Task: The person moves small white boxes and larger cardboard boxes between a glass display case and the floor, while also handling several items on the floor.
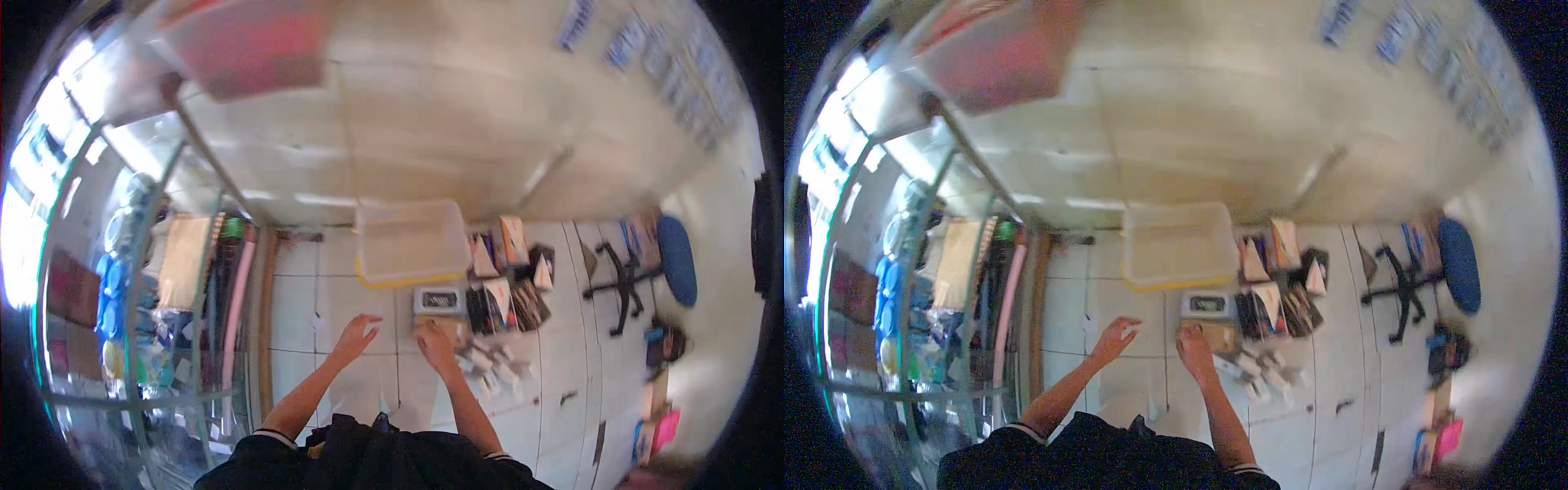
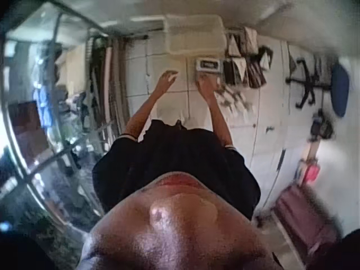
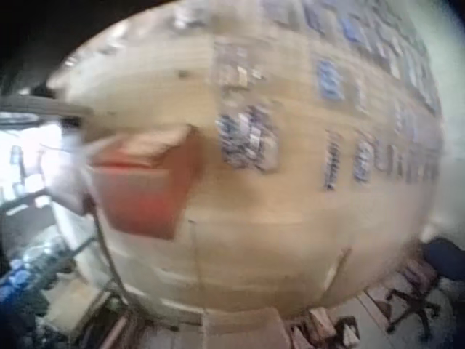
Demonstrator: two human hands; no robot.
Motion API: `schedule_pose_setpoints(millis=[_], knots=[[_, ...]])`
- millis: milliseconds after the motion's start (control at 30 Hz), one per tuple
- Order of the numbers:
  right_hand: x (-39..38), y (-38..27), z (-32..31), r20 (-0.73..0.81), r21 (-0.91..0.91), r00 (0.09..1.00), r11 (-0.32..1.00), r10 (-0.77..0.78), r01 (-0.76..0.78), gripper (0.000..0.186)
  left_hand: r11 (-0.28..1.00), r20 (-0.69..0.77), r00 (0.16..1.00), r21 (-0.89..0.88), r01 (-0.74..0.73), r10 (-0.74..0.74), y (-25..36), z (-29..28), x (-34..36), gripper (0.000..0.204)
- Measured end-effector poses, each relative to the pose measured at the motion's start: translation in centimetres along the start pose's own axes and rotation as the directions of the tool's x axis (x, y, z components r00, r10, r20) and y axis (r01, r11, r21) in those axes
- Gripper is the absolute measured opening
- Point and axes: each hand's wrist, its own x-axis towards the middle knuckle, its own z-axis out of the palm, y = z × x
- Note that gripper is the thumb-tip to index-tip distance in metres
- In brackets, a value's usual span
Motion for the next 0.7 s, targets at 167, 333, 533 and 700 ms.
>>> schedule_pose_setpoints(millis=[167, 333, 533, 700], knots=[[2.9, -1.8, 6.5, 0.279, 0.014, 0.957, 0.997, -0.076, 0.075, 0.021, 0.959, -0.203, 0.944, 0.059, 0.278, -0.262, -9.9, -6.3, -11.5, 0.021], [3.0, 1.6, 11.9, 0.617, 0.055, 0.786, 0.999, -0.031, -0.003, 0.023, 0.847, -0.400, 0.792, 0.064, 0.527, -0.462, -14.6, -6.9, -25.0, 0.019], [8.9, -2.4, 14.6, 0.670, -0.017, 0.742, 1.000, 0.003, 0.011, 0.021, 0.549, -0.445, 0.350, -0.480, 0.684, -0.825, -18.2, -2.2, -35.7, 0.018], [14.9, -6.3, 15.3, 0.619, 0.245, 0.709, 0.941, -0.337, 0.234, 0.018, 0.730, -0.625, 0.423, -0.382, 0.567, -0.656, -15.2, -1.8, -32.9, 0.017]])
